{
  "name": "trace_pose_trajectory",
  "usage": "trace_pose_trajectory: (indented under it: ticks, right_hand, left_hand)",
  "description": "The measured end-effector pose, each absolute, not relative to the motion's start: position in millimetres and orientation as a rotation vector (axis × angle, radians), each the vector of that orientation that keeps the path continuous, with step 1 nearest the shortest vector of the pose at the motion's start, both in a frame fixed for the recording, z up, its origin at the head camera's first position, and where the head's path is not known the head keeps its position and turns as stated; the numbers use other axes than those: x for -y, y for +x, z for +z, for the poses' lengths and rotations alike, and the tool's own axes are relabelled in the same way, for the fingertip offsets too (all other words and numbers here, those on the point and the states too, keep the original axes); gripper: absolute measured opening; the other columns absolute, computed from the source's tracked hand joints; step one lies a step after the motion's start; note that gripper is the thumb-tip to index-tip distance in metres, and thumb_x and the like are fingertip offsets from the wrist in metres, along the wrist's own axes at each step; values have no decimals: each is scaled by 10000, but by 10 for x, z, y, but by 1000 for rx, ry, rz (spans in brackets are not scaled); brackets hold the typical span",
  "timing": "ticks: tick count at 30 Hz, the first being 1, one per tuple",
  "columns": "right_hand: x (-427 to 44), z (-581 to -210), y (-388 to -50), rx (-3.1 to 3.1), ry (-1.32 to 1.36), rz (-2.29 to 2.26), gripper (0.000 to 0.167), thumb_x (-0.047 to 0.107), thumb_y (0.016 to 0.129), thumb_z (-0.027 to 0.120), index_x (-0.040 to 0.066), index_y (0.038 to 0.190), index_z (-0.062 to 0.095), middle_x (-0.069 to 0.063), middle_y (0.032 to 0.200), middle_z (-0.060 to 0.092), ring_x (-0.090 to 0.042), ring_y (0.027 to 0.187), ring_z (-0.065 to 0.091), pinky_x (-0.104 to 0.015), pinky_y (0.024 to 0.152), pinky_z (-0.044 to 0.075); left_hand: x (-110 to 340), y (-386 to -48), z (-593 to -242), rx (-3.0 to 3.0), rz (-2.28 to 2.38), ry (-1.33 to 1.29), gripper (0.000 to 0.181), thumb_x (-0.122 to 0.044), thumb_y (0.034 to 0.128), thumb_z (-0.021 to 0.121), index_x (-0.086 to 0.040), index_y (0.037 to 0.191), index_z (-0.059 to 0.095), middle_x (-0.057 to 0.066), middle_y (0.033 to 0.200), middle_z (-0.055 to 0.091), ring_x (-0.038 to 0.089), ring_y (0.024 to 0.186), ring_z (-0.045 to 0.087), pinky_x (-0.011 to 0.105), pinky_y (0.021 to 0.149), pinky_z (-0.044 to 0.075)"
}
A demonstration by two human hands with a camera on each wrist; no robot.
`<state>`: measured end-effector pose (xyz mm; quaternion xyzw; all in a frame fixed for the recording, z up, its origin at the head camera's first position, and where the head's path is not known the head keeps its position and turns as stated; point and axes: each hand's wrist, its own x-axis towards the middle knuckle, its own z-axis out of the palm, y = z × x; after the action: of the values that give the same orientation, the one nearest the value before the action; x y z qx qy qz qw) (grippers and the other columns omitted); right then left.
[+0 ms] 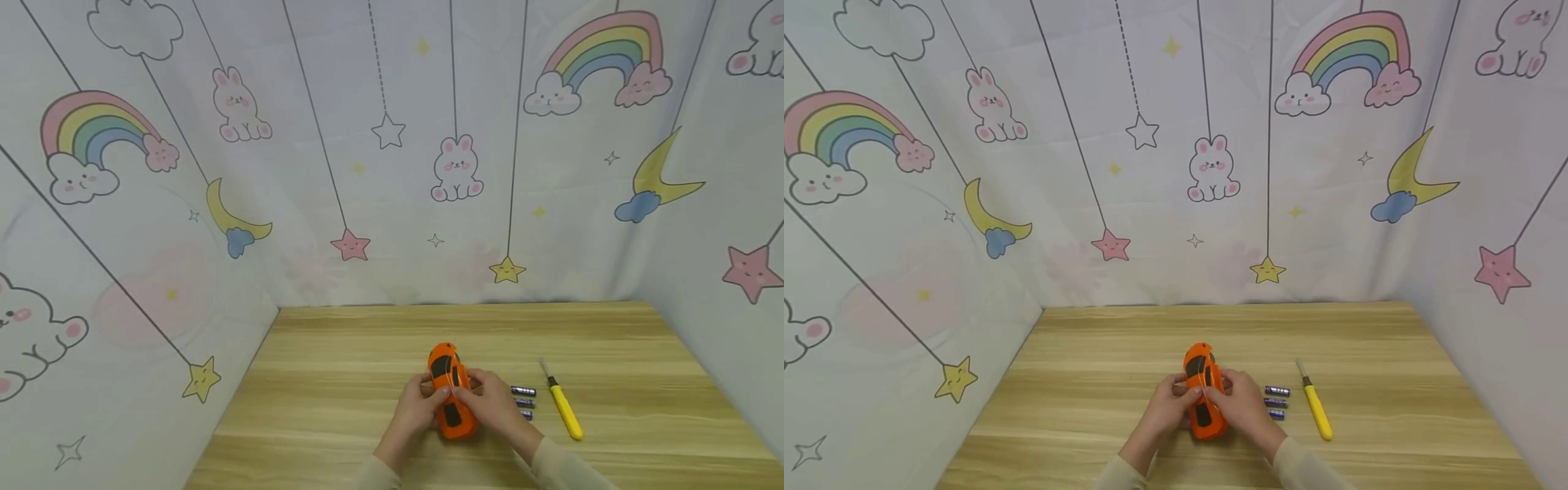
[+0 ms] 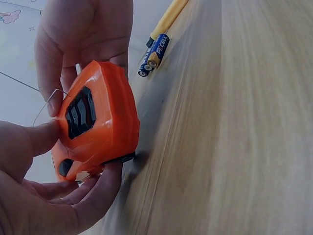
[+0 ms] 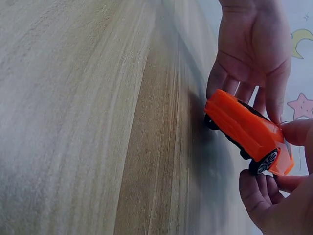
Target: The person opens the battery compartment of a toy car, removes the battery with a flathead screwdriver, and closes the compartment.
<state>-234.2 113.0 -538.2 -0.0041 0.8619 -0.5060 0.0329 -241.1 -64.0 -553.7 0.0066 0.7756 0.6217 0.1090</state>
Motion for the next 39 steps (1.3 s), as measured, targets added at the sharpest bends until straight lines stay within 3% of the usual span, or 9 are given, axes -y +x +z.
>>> trace_pose_trajectory:
  ticks: [10, 24, 30, 39]
  right_hand:
    - [-1169, -5414, -2359, -2762, -19, -1514, 518, 279, 880, 808, 63, 1325, 655, -50, 996, 680, -165, 864, 685, -353, 726, 597]
    - [-1246, -5434, -2394, -2760, 25, -1430, 564, 274, 852, 840, -1, 1311, 662, -62, 1055, 718, -215, 941, 705, -392, 771, 602]
    - [-1249, -5441, -2399, -2734, 24, -1423, 500, 260, 868, 822, -8, 1268, 684, -51, 1032, 744, -200, 924, 709, -384, 765, 601]
    - [-1236, -5449, -2429, -2701, 37, -1391, 510, 270, 879, 809, -38, 1265, 680, -134, 1121, 750, -219, 952, 718, -386, 781, 608]
  left_hand:
    - [632, -2441, -5552, -2328, 1820, -1, 617, -235, 923, 780, 20, 1419, 516, 134, 1090, 642, 201, 914, 664, 356, 671, 609]
    - [617, -2461, -5476, -2366, 1751, 26, 554, -67, 821, 829, 51, 1323, 626, 101, 1048, 712, 186, 940, 685, 349, 757, 612]
    - [620, -2485, -5484, -2437, 1700, 15, 538, -84, 803, 854, 31, 1293, 663, 69, 982, 696, 155, 887, 653, 319, 746, 591]
    - [602, -2478, -5464, -2436, 1661, -20, 544, -95, 820, 844, 74, 1297, 643, 84, 1002, 703, 143, 863, 655, 312, 738, 597]
